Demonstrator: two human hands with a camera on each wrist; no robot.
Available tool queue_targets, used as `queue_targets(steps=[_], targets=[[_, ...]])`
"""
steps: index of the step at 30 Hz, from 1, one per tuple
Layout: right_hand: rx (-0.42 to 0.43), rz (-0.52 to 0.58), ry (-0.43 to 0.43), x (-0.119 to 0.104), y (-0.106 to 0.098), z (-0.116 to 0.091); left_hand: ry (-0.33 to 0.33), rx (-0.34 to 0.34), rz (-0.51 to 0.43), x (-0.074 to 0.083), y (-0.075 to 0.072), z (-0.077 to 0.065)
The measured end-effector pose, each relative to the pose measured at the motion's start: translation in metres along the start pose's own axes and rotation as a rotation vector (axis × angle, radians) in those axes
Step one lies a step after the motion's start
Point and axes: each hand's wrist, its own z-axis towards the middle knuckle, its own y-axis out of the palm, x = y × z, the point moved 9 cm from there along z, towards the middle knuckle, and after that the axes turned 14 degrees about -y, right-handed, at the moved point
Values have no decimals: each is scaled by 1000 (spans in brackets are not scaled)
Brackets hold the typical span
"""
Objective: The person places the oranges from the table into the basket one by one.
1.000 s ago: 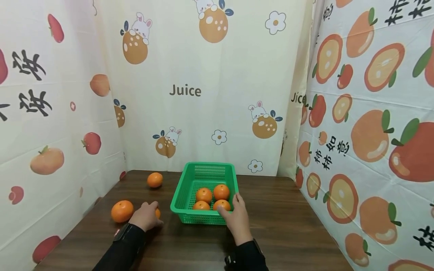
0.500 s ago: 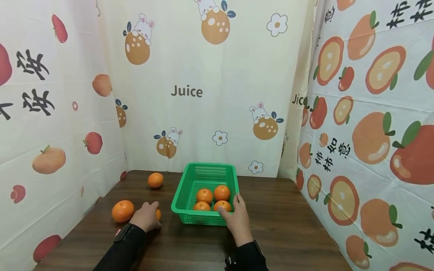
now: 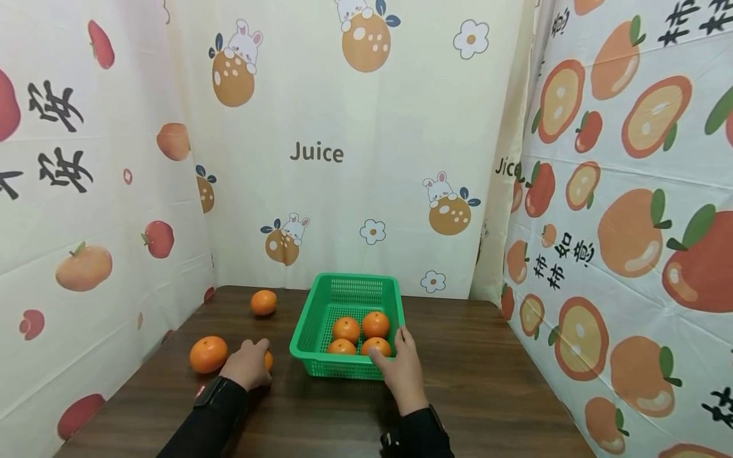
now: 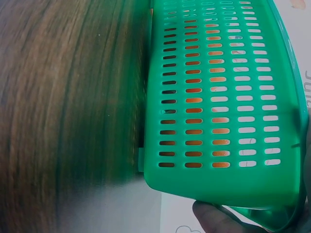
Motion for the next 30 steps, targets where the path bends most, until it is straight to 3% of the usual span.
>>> queue_targets(steps=[13, 30], targets=[[6, 7, -5, 3, 2, 0, 3, 27, -16, 2, -4, -7], [-8, -14, 16, 8, 1, 3, -4, 3, -3, 0, 0, -1]])
